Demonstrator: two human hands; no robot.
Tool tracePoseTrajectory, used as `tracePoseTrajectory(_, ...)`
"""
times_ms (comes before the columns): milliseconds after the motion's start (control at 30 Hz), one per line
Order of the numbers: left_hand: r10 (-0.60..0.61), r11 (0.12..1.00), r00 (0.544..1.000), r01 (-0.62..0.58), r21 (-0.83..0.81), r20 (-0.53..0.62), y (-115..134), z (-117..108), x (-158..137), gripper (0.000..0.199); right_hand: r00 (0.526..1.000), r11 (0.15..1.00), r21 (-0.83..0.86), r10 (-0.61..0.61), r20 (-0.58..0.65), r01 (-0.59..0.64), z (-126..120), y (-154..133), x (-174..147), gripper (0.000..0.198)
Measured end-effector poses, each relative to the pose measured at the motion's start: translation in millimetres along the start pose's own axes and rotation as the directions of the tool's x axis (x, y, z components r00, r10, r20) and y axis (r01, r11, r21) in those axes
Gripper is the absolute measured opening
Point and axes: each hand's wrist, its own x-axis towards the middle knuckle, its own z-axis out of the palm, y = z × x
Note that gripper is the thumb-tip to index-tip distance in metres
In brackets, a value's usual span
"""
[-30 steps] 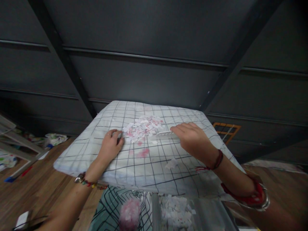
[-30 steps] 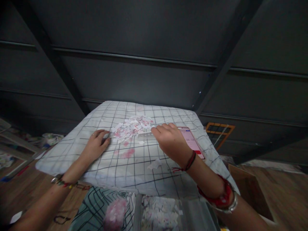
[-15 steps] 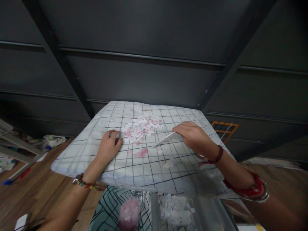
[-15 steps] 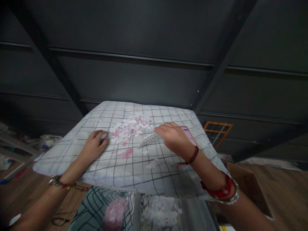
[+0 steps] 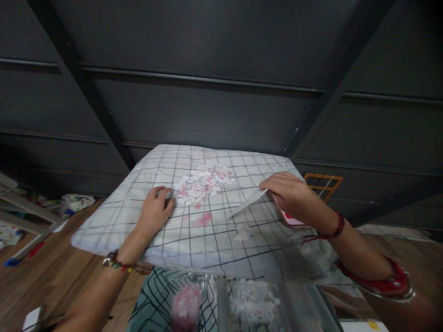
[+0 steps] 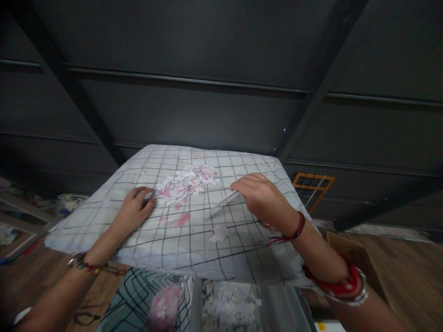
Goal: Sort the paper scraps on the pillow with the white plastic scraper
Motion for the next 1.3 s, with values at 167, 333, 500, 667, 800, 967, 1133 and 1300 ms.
tracePoseTrajectory(167,0.004,1.000,1.000,-0.004,-0.012,-0.004,0.3,-1.0,0.1,0.035,1.000,0.986,-0.165,0.028,0.000,-0.028,12.7,-20.5,20.3,0.032)
tracePoseTrajectory(333,0.010,1.000,1.000,-0.010,-0.024,-0.021,0.7,-1.1,-0.6,0.034,0.995,0.973,-0.229,0.003,0.103,0.020,25.8,-34.0,38.0,0.034)
tracePoseTrajectory(500,-0.001,1.000,1.000,0.001,-0.029,-0.021,1.3,-1.0,-0.9,0.033,0.993,0.967,-0.250,-0.024,0.112,0.051,32.1,-37.6,42.0,0.031)
tracePoseTrajectory(667,-0.015,1.000,1.000,0.015,-0.010,0.004,1.5,-1.6,-1.7,0.037,0.994,0.967,-0.245,-0.045,0.099,0.068,24.2,-40.8,39.2,0.031)
tracePoseTrajectory(800,-0.004,1.000,1.000,0.004,-0.005,0.005,0.5,-1.4,-1.6,0.039,0.998,0.955,-0.292,-0.033,0.061,0.050,27.2,-42.1,41.7,0.029)
tracePoseTrajectory(967,-0.020,0.999,1.000,0.019,-0.027,-0.022,1.1,-1.0,-1.7,0.033,0.995,0.963,-0.257,-0.063,0.076,0.080,34.7,-44.9,44.8,0.029)
tracePoseTrajectory(1133,-0.012,1.000,1.000,0.012,-0.010,-0.013,1.2,-0.5,-2.2,0.035,0.995,0.972,-0.226,-0.044,0.084,0.062,23.1,-47.6,42.3,0.033)
tracePoseTrajectory(1300,0.001,1.000,1.000,-0.002,-0.015,-0.028,-0.2,0.4,-2.2,0.034,0.999,0.965,-0.256,-0.044,0.027,0.049,28.2,-48.8,45.5,0.031)
